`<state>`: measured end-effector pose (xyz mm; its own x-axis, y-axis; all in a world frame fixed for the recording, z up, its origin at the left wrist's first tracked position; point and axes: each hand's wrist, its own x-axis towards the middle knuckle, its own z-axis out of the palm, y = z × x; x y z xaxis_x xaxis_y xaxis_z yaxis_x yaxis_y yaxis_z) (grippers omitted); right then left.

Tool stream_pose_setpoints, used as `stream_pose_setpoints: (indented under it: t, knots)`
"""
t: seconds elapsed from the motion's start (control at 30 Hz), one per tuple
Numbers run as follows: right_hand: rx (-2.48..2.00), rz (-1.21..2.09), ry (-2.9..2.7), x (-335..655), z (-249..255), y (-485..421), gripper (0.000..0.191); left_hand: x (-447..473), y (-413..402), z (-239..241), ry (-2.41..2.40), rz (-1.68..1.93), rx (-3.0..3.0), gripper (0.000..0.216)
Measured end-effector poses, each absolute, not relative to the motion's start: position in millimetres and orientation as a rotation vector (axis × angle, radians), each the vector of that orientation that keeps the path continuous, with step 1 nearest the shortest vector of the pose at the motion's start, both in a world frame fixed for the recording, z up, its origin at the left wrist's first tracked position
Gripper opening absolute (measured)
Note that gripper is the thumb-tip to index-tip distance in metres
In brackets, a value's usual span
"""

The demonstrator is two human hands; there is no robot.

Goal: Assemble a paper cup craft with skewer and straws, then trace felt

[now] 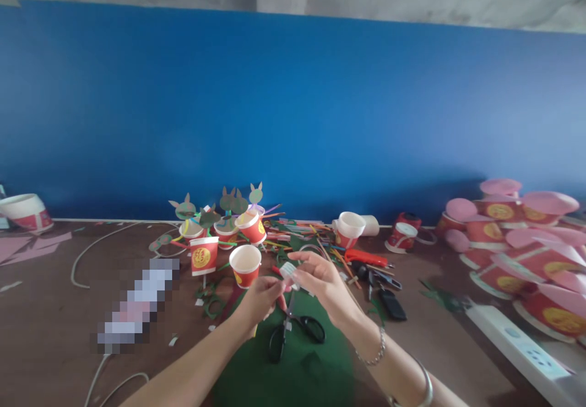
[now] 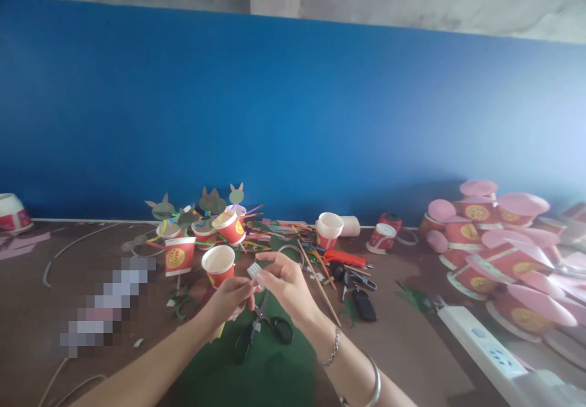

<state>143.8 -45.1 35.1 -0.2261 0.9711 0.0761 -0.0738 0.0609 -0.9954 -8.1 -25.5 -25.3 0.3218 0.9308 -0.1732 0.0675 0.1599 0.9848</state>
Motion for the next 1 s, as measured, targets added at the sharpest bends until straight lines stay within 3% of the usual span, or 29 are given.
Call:
stream_pose_setpoints:
  t: [0.53, 1.0]
  knots:
    - [-1.293, 1.005, -1.685, 150, 14, -31, 0.022, -12, -21, -25, 1.073, 1.07, 1.027, 0.046]
    - [-1.357, 1.074, -1.762, 157, -2, -19, 0.033, -8, -26, -22, 0.967, 1.007, 0.959, 0.029]
